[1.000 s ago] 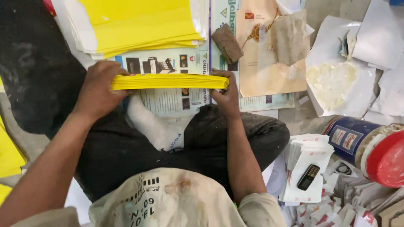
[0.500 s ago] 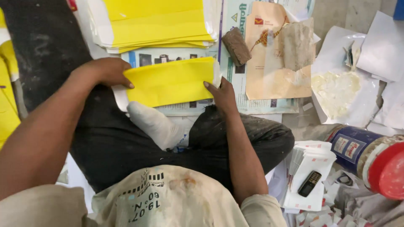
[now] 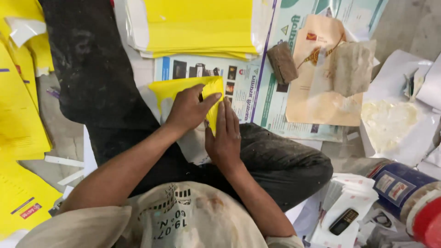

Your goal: Applying adhesive to yellow envelopes using a sponge and organizing them into stacks while sitting on the floor.

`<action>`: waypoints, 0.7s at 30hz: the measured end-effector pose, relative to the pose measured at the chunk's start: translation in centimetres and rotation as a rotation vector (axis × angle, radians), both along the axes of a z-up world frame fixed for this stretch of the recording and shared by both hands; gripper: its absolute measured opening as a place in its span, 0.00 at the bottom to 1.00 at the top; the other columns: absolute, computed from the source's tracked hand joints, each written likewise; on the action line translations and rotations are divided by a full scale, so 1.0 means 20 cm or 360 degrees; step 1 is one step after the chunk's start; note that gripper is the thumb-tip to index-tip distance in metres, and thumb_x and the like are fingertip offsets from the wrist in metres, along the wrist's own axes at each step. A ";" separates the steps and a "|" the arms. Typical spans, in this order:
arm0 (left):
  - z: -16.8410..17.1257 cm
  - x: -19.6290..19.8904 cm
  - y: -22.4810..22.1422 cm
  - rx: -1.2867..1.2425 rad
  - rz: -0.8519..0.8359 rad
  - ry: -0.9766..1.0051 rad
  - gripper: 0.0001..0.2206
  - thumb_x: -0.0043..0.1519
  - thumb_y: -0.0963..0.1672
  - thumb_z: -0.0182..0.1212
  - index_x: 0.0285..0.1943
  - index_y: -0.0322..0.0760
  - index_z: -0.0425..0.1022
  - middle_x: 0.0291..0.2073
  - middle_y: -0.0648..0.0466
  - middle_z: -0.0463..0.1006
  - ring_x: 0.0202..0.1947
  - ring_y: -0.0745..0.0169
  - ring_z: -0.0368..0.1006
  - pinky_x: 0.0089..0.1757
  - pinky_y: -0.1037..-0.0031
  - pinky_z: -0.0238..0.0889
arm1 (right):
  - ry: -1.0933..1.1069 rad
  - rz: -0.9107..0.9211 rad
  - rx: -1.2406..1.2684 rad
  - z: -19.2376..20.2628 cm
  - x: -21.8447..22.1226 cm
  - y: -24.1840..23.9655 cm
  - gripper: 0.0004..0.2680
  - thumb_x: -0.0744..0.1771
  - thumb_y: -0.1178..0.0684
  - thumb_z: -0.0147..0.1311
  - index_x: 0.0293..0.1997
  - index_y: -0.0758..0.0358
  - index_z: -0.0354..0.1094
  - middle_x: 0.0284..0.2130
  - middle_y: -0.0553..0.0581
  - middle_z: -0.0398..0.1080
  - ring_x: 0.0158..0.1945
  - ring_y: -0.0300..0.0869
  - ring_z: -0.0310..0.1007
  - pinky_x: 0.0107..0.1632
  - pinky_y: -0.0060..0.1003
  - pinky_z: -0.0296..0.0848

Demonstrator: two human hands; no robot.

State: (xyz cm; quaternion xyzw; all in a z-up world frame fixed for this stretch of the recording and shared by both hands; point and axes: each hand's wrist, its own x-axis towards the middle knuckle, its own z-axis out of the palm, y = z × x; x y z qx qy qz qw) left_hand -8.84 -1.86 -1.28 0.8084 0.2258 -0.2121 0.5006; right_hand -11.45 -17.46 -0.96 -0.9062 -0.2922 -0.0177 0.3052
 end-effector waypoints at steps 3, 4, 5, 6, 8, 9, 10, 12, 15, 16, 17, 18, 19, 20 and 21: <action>-0.04 0.10 0.03 0.0112 -0.0013 -0.0821 0.29 0.65 0.54 0.60 0.67 0.29 0.67 0.57 0.40 0.76 0.56 0.44 0.75 0.53 0.61 0.69 | 0.0088 -0.0111 -0.0001 -0.16 0.10 -0.09 0.23 0.68 0.63 0.51 0.73 0.77 0.50 0.69 0.75 0.58 0.71 0.64 0.63 0.69 0.50 0.68; -0.04 0.18 0.04 0.0099 -0.0035 -0.0821 0.29 0.65 0.54 0.60 0.67 0.29 0.67 0.57 0.40 0.76 0.56 0.44 0.75 0.53 0.61 0.69 | 0.0089 -0.0135 -0.0007 -0.20 0.13 -0.12 0.23 0.68 0.63 0.51 0.73 0.77 0.50 0.69 0.75 0.58 0.71 0.64 0.63 0.69 0.50 0.68; -0.05 0.26 0.06 0.0405 -0.0609 -0.1234 0.28 0.63 0.54 0.60 0.66 0.32 0.69 0.61 0.43 0.75 0.62 0.47 0.70 0.55 0.59 0.65 | 0.0121 -0.0201 0.0043 -0.25 0.15 -0.15 0.24 0.67 0.62 0.52 0.73 0.76 0.50 0.68 0.75 0.59 0.69 0.64 0.63 0.68 0.50 0.68; -0.05 0.28 0.04 0.0688 -0.1178 -0.1605 0.27 0.61 0.54 0.60 0.65 0.36 0.70 0.64 0.47 0.74 0.67 0.50 0.65 0.57 0.57 0.62 | 0.0185 -0.0257 0.0074 -0.28 0.12 -0.21 0.24 0.67 0.62 0.53 0.72 0.75 0.50 0.67 0.75 0.60 0.68 0.65 0.64 0.66 0.50 0.69; -0.21 0.39 -0.03 0.0738 -0.1540 -0.1618 0.25 0.60 0.53 0.58 0.63 0.38 0.72 0.65 0.50 0.73 0.68 0.53 0.62 0.57 0.58 0.60 | 0.0318 -0.0389 0.0055 -0.37 0.13 -0.26 0.22 0.68 0.63 0.51 0.73 0.72 0.52 0.66 0.73 0.63 0.67 0.64 0.66 0.65 0.49 0.70; -0.28 0.47 -0.05 0.0826 -0.1901 -0.1640 0.23 0.59 0.52 0.57 0.60 0.40 0.74 0.65 0.54 0.72 0.70 0.57 0.58 0.56 0.60 0.58 | 0.0419 -0.0507 0.0062 -0.43 0.16 -0.28 0.21 0.69 0.65 0.48 0.74 0.70 0.54 0.65 0.71 0.65 0.66 0.62 0.68 0.64 0.49 0.71; -0.33 0.52 -0.07 0.0833 -0.1920 -0.1662 0.23 0.59 0.52 0.57 0.60 0.40 0.74 0.65 0.54 0.72 0.70 0.57 0.58 0.56 0.60 0.58 | 0.0400 -0.0528 0.0073 -0.46 0.18 -0.28 0.21 0.69 0.65 0.48 0.74 0.70 0.54 0.65 0.71 0.65 0.66 0.62 0.68 0.64 0.49 0.71; -0.44 0.55 -0.13 0.0970 -0.2316 -0.1432 0.13 0.69 0.48 0.51 0.57 0.44 0.76 0.64 0.57 0.72 0.73 0.59 0.57 0.60 0.61 0.56 | 0.0372 -0.0531 -0.0067 -0.51 0.16 -0.32 0.20 0.70 0.64 0.49 0.73 0.68 0.55 0.64 0.71 0.66 0.65 0.61 0.69 0.60 0.48 0.72; -0.56 0.44 -0.12 0.0985 -0.2123 -0.1738 0.16 0.69 0.48 0.52 0.61 0.41 0.77 0.63 0.54 0.73 0.69 0.57 0.60 0.60 0.60 0.55 | 0.0353 -0.0427 -0.0179 -0.46 0.13 -0.31 0.22 0.68 0.65 0.48 0.73 0.71 0.53 0.65 0.73 0.64 0.66 0.62 0.67 0.63 0.48 0.71; -0.56 0.44 -0.11 0.0974 -0.2133 -0.1739 0.16 0.69 0.48 0.52 0.61 0.41 0.77 0.63 0.54 0.73 0.69 0.57 0.60 0.60 0.60 0.55 | 0.0359 -0.0439 -0.0181 -0.46 0.15 -0.30 0.22 0.68 0.65 0.48 0.73 0.71 0.53 0.65 0.73 0.64 0.66 0.62 0.67 0.63 0.48 0.71; -0.55 0.43 -0.10 0.1012 -0.2024 -0.1751 0.18 0.66 0.49 0.52 0.61 0.40 0.76 0.64 0.54 0.73 0.70 0.58 0.60 0.60 0.61 0.55 | 0.0228 -0.0359 -0.0332 -0.45 0.17 -0.29 0.23 0.67 0.64 0.48 0.72 0.72 0.51 0.66 0.74 0.62 0.67 0.62 0.66 0.65 0.51 0.69; -0.54 0.41 -0.08 0.1046 -0.1909 -0.1746 0.20 0.63 0.49 0.53 0.62 0.40 0.75 0.65 0.54 0.72 0.70 0.60 0.59 0.60 0.61 0.56 | 0.0108 -0.0265 -0.0484 -0.43 0.18 -0.27 0.24 0.65 0.63 0.48 0.72 0.73 0.49 0.66 0.75 0.61 0.69 0.62 0.65 0.67 0.53 0.67; -0.54 0.39 -0.09 0.1032 -0.1911 -0.1731 0.20 0.63 0.49 0.53 0.62 0.40 0.75 0.65 0.54 0.72 0.70 0.60 0.59 0.60 0.61 0.56 | 0.0127 -0.0262 -0.0487 -0.41 0.20 -0.29 0.24 0.65 0.63 0.48 0.72 0.73 0.49 0.66 0.75 0.61 0.69 0.62 0.65 0.67 0.53 0.67; -0.54 0.35 -0.09 0.0971 -0.1794 -0.1698 0.24 0.61 0.52 0.54 0.63 0.38 0.74 0.66 0.54 0.71 0.70 0.60 0.58 0.60 0.58 0.56 | 0.0132 -0.0186 -0.0512 -0.38 0.22 -0.31 0.22 0.66 0.61 0.48 0.70 0.76 0.53 0.65 0.76 0.61 0.68 0.63 0.65 0.65 0.54 0.67; -0.54 0.31 -0.09 0.0911 -0.1676 -0.1665 0.27 0.60 0.54 0.55 0.64 0.37 0.73 0.66 0.54 0.70 0.70 0.61 0.57 0.61 0.55 0.56 | 0.0136 -0.0109 -0.0535 -0.35 0.23 -0.33 0.21 0.66 0.59 0.49 0.68 0.78 0.56 0.64 0.78 0.62 0.67 0.64 0.65 0.64 0.54 0.67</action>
